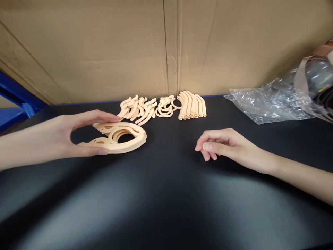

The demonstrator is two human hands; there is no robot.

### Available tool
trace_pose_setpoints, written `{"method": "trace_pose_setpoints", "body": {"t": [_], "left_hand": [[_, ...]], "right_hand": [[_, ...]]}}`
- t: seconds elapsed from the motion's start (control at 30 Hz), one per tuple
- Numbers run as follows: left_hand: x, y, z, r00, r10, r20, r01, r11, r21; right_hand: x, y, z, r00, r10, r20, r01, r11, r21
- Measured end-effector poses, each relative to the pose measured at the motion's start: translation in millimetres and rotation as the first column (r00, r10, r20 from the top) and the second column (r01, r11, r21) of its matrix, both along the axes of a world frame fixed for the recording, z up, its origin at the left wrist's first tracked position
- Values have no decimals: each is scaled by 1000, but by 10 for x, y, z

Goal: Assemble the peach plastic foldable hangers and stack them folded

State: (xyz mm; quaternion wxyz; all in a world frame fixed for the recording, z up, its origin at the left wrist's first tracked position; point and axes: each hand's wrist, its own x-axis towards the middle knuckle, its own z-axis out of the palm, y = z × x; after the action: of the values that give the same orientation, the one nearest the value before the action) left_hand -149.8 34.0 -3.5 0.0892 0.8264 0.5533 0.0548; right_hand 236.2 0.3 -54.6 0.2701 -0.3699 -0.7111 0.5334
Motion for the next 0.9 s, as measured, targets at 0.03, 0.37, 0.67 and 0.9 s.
{"method": "trace_pose_setpoints", "body": {"t": [0.03,0.37,0.67,0.9], "left_hand": [[-34,25,-17,1000,-13,-5,13,1000,-3],[-51,60,-44,999,-43,1,43,999,-13],[-56,46,-57,997,-73,-15,73,997,-8],[-34,42,-46,999,-6,-47,4,999,-49]], "right_hand": [[2,0,-1,1000,-2,3,2,1000,-2],[-7,-2,-14,1000,0,14,0,1000,1],[-10,-1,-5,999,1,37,-1,1000,1],[-4,-2,-8,999,9,45,-10,1000,12]]}}
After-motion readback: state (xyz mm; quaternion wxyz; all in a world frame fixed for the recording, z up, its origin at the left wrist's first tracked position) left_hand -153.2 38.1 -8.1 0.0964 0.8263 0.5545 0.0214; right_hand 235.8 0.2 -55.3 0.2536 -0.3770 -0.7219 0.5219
